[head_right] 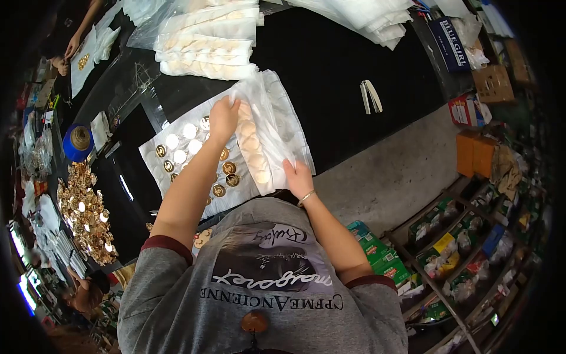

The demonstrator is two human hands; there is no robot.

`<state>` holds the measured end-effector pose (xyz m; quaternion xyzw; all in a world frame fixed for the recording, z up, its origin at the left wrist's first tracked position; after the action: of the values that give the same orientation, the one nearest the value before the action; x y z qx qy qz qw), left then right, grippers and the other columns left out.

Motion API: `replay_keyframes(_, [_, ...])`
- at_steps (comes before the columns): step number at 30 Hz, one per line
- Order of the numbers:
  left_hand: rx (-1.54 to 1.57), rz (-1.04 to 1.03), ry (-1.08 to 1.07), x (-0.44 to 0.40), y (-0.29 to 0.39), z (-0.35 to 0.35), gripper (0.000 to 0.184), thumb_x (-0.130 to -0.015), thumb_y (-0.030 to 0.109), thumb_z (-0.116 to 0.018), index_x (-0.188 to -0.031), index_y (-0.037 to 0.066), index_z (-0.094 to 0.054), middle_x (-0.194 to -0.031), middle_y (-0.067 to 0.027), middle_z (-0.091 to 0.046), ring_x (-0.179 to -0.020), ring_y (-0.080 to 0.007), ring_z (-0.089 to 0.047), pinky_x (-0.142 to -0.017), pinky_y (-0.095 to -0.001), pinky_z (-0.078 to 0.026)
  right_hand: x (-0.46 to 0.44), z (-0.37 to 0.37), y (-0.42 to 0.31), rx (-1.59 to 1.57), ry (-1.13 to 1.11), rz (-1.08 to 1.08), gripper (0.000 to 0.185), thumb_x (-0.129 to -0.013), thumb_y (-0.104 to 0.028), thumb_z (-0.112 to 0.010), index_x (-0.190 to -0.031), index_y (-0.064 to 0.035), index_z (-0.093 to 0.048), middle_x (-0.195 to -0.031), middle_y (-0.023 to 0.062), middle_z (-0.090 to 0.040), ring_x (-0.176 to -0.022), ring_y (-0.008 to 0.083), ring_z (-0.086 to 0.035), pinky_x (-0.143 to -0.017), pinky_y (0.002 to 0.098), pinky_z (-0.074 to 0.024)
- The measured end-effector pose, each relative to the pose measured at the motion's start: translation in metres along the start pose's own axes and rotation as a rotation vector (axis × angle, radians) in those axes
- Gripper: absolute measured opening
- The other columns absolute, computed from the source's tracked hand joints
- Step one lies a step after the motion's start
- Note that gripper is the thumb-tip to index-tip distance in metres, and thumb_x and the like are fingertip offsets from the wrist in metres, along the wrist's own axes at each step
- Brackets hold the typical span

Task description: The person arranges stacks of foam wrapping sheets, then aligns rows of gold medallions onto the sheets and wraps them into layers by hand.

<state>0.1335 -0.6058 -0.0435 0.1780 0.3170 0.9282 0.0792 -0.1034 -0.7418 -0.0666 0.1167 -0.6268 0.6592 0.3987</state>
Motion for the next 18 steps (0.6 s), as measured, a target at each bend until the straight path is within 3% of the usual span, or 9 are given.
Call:
replay_keyframes(2, [0.003,0.03,0.069,0.005,-0.004,-0.004,0.036,-0.087,0.019,-0.061,-0.116,-0.002,-0.056,-0.104,-0.0223,-0.06,-0.092,-0.0384,-0.058,-0.083,-0.043,-0.048,-0.001,0.012,-0.002,0.313,0.058,0.16,0.026,-0.092,-0.025,-0.059,-0.09,0.0006,-0.063,-0.068,0.0077,-0.063,-0.059,0.0241,-0.057,-0.057,0.0347,-0.0474])
replay_keyframes(4, [0.158,-0.055,0.321,0.022,-0.007,-0.005,0.043,-0.084,0.018,-0.066,-0.119,-0.001,-0.05,-0.115,-0.0223,-0.052,-0.1,-0.0372,-0.054,-0.088,-0.0425,-0.045,0.0,0.02,-0.001,0.405,0.081,0.139,0.025,-0.091,-0.025,-0.06,-0.093,0.0002,-0.063,-0.072,0.0079,-0.063,-0.061,0.025,-0.057,-0.059,0.035,-0.0476])
replay_keyframes(6, [0.105,-0.118,0.335,0.061,-0.007,-0.006,0.044,-0.082,0.018,-0.068,-0.117,-0.001,-0.049,-0.116,-0.0219,-0.051,-0.102,-0.0363,-0.053,-0.088,-0.0415,-0.045,-0.007,0.028,-0.008,0.598,0.118,0.126,0.025,-0.088,-0.023,-0.063,-0.099,-0.0007,-0.062,-0.078,0.0083,-0.064,-0.064,0.0267,-0.057,-0.062,0.0357,-0.048])
replay_keyframes(8, [0.015,-0.237,0.283,0.106,-0.01,-0.011,0.047,-0.081,0.022,-0.071,-0.116,0.0,-0.049,-0.113,-0.0201,-0.051,-0.099,-0.0332,-0.054,-0.083,-0.0393,-0.046,-0.013,0.028,-0.018,0.696,0.129,0.132,0.026,-0.087,-0.022,-0.064,-0.102,-0.0011,-0.062,-0.082,0.0085,-0.064,-0.066,0.0275,-0.057,-0.064,0.0361,-0.0482])
replay_keyframes(10, [-0.017,-0.278,0.216,0.142,-0.018,-0.026,0.048,-0.082,0.026,-0.071,-0.115,0.0,-0.05,-0.108,-0.0187,-0.053,-0.093,-0.031,-0.056,-0.077,-0.0381,-0.048,-0.006,0.023,-0.032,0.821,0.245,0.414,0.032,-0.084,-0.022,-0.066,-0.108,-0.0021,-0.059,-0.086,0.0102,-0.062,-0.073,0.0291,-0.058,-0.069,0.0364,-0.0481])
replay_keyframes(12, [-0.07,-0.202,0.009,0.156,-0.019,-0.039,0.045,-0.079,0.031,-0.073,-0.106,0.001,-0.052,-0.097,-0.0148,-0.055,-0.084,-0.0293,-0.058,-0.071,-0.0364,-0.049,0.0,0.019,-0.048,0.94,0.359,0.709,0.04,-0.082,-0.022,-0.068,-0.115,-0.0031,-0.056,-0.091,0.0119,-0.061,-0.08,0.0306,-0.058,-0.073,0.0368,-0.0479])
replay_keyframes(14, [-0.145,-0.203,-0.026,0.157,-0.015,-0.045,0.043,-0.078,0.033,-0.074,-0.099,0.002,-0.053,-0.09,-0.0121,-0.056,-0.078,-0.0286,-0.06,-0.066,-0.0362,-0.05,-0.008,0.01,-0.069,0.879,0.342,0.683,0.05,-0.08,-0.021,-0.07,-0.123,-0.0058,-0.05,-0.102,0.0121,-0.057,-0.091,0.0288,-0.057,-0.081,0.0359,-0.0465])
replay_keyframes(18, [-0.357,-0.154,-0.003,0.151,-0.003,-0.053,0.043,-0.077,0.036,-0.073,-0.095,0.003,-0.053,-0.089,-0.0123,-0.057,-0.076,-0.0294,-0.061,-0.061,-0.0386,-0.051,-0.056,-0.008,-0.07,0.749,0.305,0.737,0.041,-0.084,-0.024,-0.066,-0.119,-0.007,-0.053,-0.093,0.0134,-0.063,-0.083,0.0324,-0.061,-0.075,0.0392,-0.0488])
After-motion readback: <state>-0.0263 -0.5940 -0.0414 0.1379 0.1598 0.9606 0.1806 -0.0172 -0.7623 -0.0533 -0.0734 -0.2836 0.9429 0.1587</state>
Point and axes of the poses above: each hand's wrist, its own x-axis away from the middle knuckle, its own z-axis out of the back of the hand, y = z × x, the point moved 1 cm from there along -x, towards the middle knuckle
